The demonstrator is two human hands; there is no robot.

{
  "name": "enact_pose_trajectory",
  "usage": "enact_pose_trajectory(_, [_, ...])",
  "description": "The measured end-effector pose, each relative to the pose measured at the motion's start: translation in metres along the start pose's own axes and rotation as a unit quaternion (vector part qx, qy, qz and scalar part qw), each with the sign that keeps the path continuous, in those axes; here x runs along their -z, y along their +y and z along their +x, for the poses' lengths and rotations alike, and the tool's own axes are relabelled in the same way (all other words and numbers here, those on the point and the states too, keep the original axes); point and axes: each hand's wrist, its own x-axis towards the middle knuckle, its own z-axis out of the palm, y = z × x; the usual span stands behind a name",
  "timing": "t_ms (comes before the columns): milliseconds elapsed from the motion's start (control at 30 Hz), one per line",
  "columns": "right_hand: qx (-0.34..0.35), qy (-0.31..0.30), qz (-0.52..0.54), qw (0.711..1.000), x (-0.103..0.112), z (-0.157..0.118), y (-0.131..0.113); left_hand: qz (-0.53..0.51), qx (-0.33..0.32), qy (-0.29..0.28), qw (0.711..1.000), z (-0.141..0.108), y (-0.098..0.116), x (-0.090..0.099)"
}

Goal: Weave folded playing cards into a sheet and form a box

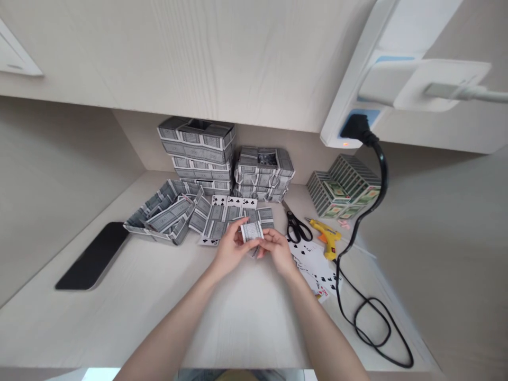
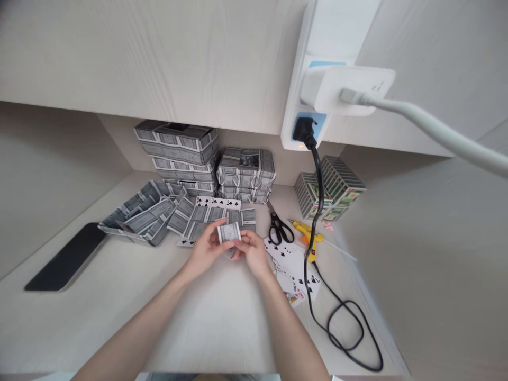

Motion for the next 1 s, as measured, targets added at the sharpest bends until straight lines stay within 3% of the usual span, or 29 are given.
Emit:
enact_pose_trajectory(133, [-0.019, -0.093, -0.024, 0.995, -0.005, -0.006, 0.000, -0.029, 0.077, -0.031, 0.996, -0.001, 0.001, -0.001])
enact_pose_trajectory(300, [-0.028, -0.178, -0.039, 0.983, -0.009, -0.011, 0.003, -0.017, 0.068, -0.023, 0.997, -0.004, 0.003, -0.001])
enact_pose_trajectory(467, [-0.010, -0.192, -0.048, 0.980, -0.010, -0.012, 0.001, -0.069, 0.106, -0.040, 0.991, -0.003, 0.011, -0.001])
enact_pose_trajectory(600, [-0.004, -0.179, -0.063, 0.982, -0.013, -0.015, 0.001, 0.013, 0.072, 0.004, 0.997, -0.004, 0.014, -0.001])
enact_pose_trajectory(700, [-0.009, -0.126, -0.082, 0.989, -0.019, -0.016, 0.003, 0.143, 0.027, 0.043, 0.988, -0.006, 0.012, -0.002])
enact_pose_trajectory(800, [0.033, 0.019, -0.166, 0.985, -0.024, -0.016, 0.007, 0.233, -0.002, 0.035, 0.972, -0.009, 0.009, -0.006])
enact_pose_trajectory(867, [0.089, 0.103, -0.250, 0.959, -0.024, -0.015, 0.009, 0.263, -0.008, 0.025, 0.964, -0.011, 0.007, -0.010])
enact_pose_trajectory(1000, [0.134, 0.130, -0.347, 0.919, -0.020, -0.014, 0.011, 0.264, -0.001, 0.025, 0.964, -0.013, 0.008, -0.013])
